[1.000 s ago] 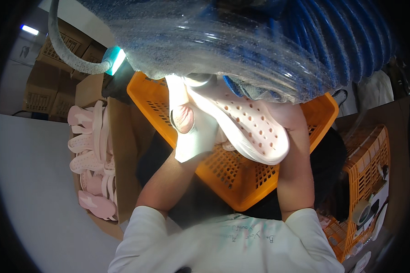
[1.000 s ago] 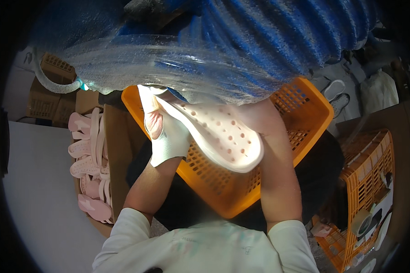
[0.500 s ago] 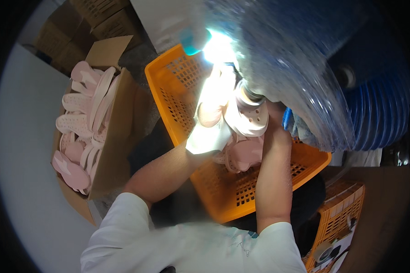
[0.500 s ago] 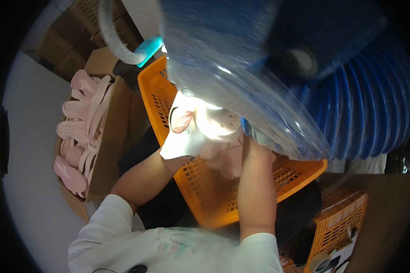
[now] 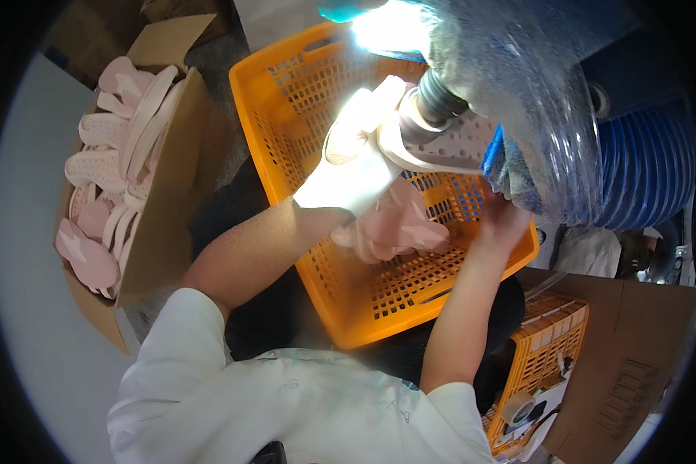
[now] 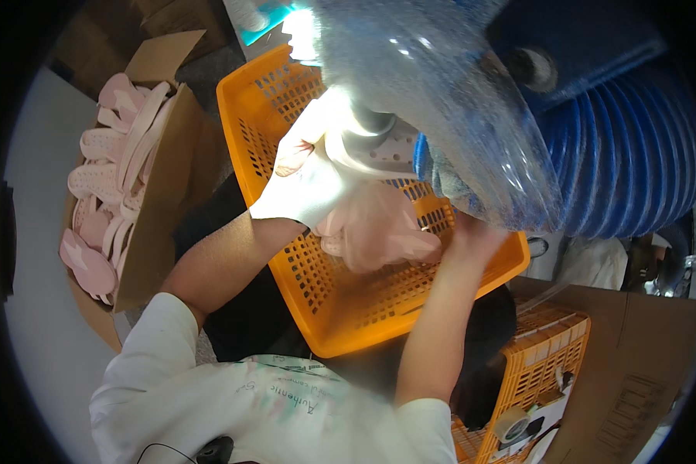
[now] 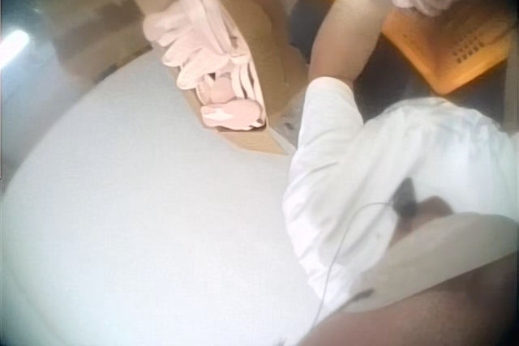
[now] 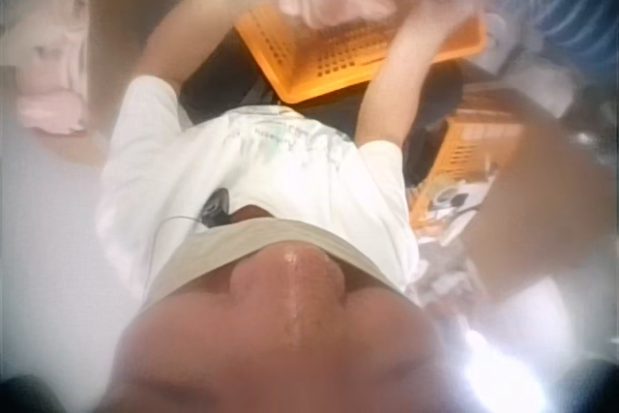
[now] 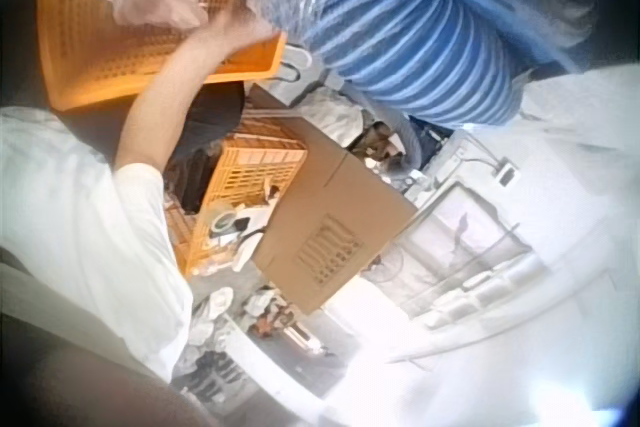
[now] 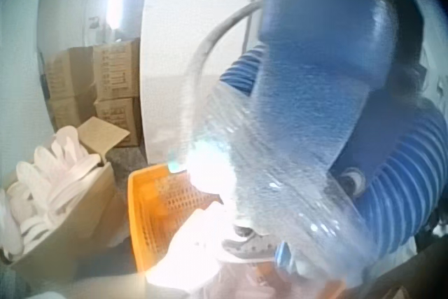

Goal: The person repeatedly picks pink slide sandals from a cardboard box and presses the soles against a rotating grinding wheel to smooth or deburr them. After each sandal, the person places it into an orange basket. The process continues for multiple units.

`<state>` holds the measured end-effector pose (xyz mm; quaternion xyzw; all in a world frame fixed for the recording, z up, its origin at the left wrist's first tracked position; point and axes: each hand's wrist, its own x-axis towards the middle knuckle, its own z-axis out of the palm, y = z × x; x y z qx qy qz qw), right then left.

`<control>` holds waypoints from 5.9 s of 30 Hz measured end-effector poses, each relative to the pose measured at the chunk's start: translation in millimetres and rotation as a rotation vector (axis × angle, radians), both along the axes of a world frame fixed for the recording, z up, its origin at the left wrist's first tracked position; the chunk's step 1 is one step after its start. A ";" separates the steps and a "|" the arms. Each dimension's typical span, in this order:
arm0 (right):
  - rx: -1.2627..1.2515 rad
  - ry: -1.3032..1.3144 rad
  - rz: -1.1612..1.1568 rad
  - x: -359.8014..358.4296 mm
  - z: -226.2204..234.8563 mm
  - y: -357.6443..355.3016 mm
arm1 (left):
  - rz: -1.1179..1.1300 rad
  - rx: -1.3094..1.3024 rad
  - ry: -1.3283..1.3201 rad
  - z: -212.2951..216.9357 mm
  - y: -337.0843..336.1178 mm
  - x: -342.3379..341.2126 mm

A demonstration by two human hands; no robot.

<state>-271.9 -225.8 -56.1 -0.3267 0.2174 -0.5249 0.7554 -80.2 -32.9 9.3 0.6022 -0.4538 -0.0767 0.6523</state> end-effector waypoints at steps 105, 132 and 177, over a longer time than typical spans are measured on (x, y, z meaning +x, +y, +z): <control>-1.542 1.990 1.527 62.8 -193.9 36.9 | 1.203 1.424 -0.365 -83.4 473.5 195.8; -0.158 0.583 0.350 -32.0 18.1 98.6 | -0.531 -0.452 1.485 -73.0 -14.9 63.4; -0.494 1.066 0.697 -22.0 60.5 21.9 | -0.870 -0.375 1.171 -12.5 5.6 3.3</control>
